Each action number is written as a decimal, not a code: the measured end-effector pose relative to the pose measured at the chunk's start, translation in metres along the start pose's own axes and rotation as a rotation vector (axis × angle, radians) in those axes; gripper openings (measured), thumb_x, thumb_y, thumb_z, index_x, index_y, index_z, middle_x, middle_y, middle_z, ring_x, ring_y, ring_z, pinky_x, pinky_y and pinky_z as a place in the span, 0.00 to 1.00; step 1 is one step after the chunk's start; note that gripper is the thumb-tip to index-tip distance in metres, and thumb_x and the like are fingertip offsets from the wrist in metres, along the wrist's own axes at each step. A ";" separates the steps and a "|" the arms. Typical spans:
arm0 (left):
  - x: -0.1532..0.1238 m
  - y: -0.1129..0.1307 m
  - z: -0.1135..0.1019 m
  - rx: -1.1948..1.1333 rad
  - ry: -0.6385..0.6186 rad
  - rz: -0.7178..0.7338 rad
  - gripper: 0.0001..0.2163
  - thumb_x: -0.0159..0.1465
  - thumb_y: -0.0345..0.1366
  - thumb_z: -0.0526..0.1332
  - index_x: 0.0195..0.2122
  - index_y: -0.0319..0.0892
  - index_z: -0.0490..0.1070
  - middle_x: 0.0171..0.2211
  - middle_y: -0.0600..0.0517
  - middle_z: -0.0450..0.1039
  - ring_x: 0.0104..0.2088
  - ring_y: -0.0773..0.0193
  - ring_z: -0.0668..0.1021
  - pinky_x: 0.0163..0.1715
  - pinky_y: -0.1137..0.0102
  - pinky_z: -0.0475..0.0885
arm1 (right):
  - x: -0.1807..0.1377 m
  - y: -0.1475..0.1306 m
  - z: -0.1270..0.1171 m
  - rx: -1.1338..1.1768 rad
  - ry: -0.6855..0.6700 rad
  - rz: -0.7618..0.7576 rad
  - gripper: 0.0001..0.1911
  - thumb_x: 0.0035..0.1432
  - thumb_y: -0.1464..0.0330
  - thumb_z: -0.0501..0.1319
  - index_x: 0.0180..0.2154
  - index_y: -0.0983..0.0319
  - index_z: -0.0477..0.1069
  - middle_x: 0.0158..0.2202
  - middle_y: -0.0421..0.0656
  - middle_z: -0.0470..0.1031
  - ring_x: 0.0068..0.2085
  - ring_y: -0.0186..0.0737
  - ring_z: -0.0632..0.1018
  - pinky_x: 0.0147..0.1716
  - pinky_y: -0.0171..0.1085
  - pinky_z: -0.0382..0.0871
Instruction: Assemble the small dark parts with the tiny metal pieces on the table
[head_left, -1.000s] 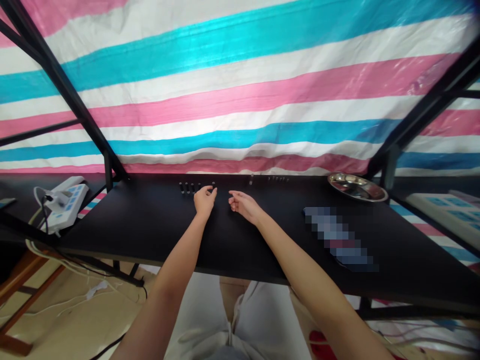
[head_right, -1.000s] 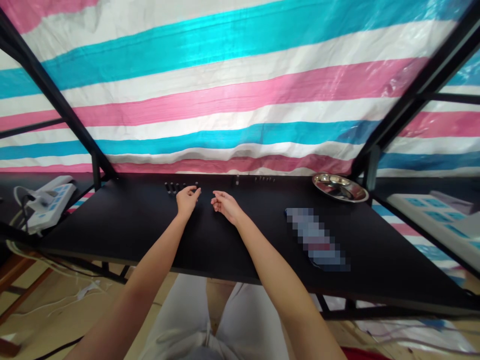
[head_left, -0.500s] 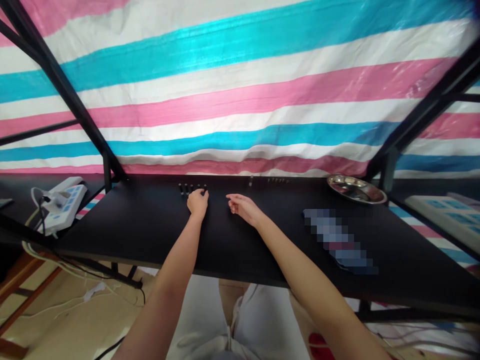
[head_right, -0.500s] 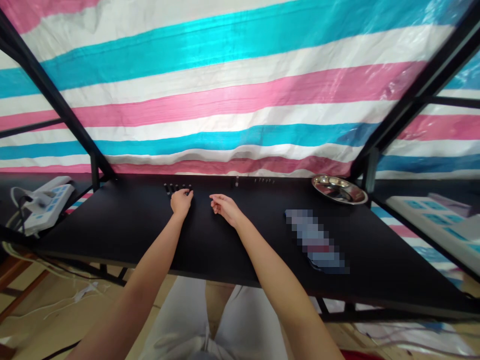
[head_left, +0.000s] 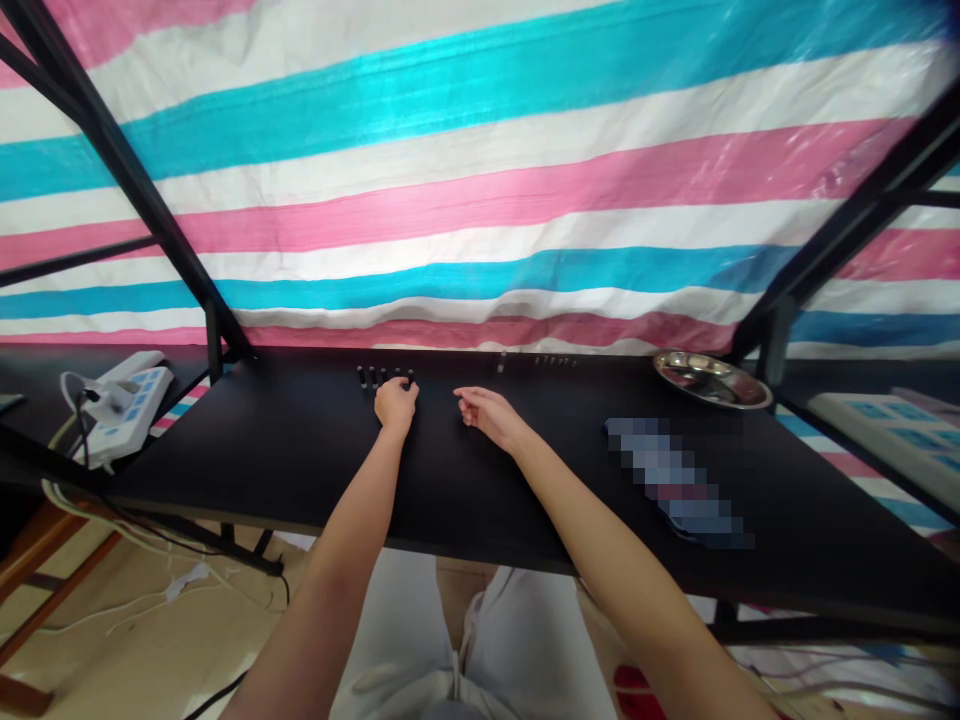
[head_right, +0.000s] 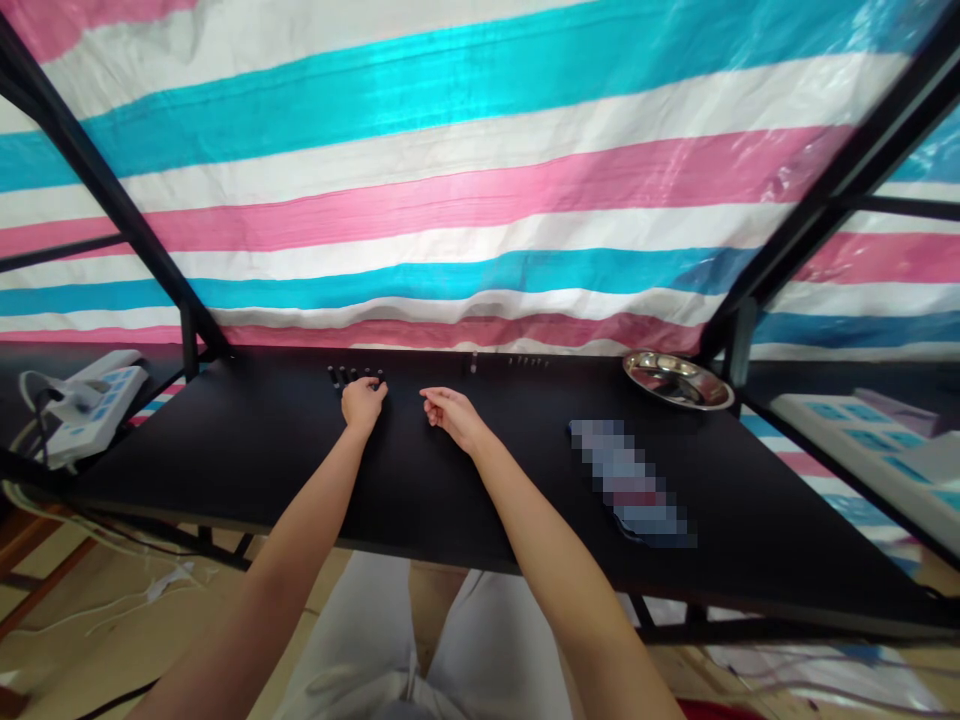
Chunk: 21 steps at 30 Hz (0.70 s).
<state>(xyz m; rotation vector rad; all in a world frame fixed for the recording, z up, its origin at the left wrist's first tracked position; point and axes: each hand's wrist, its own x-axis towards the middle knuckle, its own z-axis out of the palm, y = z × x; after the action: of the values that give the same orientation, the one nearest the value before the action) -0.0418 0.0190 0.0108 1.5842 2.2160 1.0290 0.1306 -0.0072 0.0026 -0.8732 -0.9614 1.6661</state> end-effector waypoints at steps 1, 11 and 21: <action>0.000 0.000 0.000 0.000 0.000 0.002 0.14 0.55 0.41 0.59 0.40 0.44 0.76 0.34 0.45 0.76 0.38 0.53 0.76 0.37 0.65 0.67 | 0.000 0.000 0.000 0.001 0.000 -0.002 0.13 0.41 0.64 0.67 0.30 0.63 0.71 0.19 0.36 0.66 0.19 0.28 0.65 0.21 0.33 0.56; 0.000 0.001 0.000 0.015 0.001 0.008 0.14 0.55 0.41 0.59 0.41 0.44 0.76 0.34 0.44 0.77 0.38 0.52 0.76 0.37 0.64 0.68 | 0.000 -0.001 0.000 0.016 0.005 -0.007 0.12 0.40 0.65 0.67 0.29 0.63 0.71 0.19 0.36 0.66 0.20 0.28 0.64 0.21 0.33 0.55; -0.001 0.000 -0.001 0.080 -0.011 -0.005 0.14 0.56 0.41 0.58 0.41 0.46 0.75 0.36 0.49 0.77 0.39 0.57 0.76 0.39 0.68 0.69 | -0.003 -0.007 -0.001 0.036 0.028 -0.035 0.12 0.38 0.66 0.67 0.29 0.64 0.72 0.19 0.36 0.66 0.21 0.27 0.64 0.22 0.32 0.56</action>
<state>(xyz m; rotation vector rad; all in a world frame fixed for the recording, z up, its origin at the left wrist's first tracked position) -0.0418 0.0175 0.0117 1.6113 2.2792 0.9390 0.1352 -0.0080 0.0089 -0.8490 -0.9193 1.6324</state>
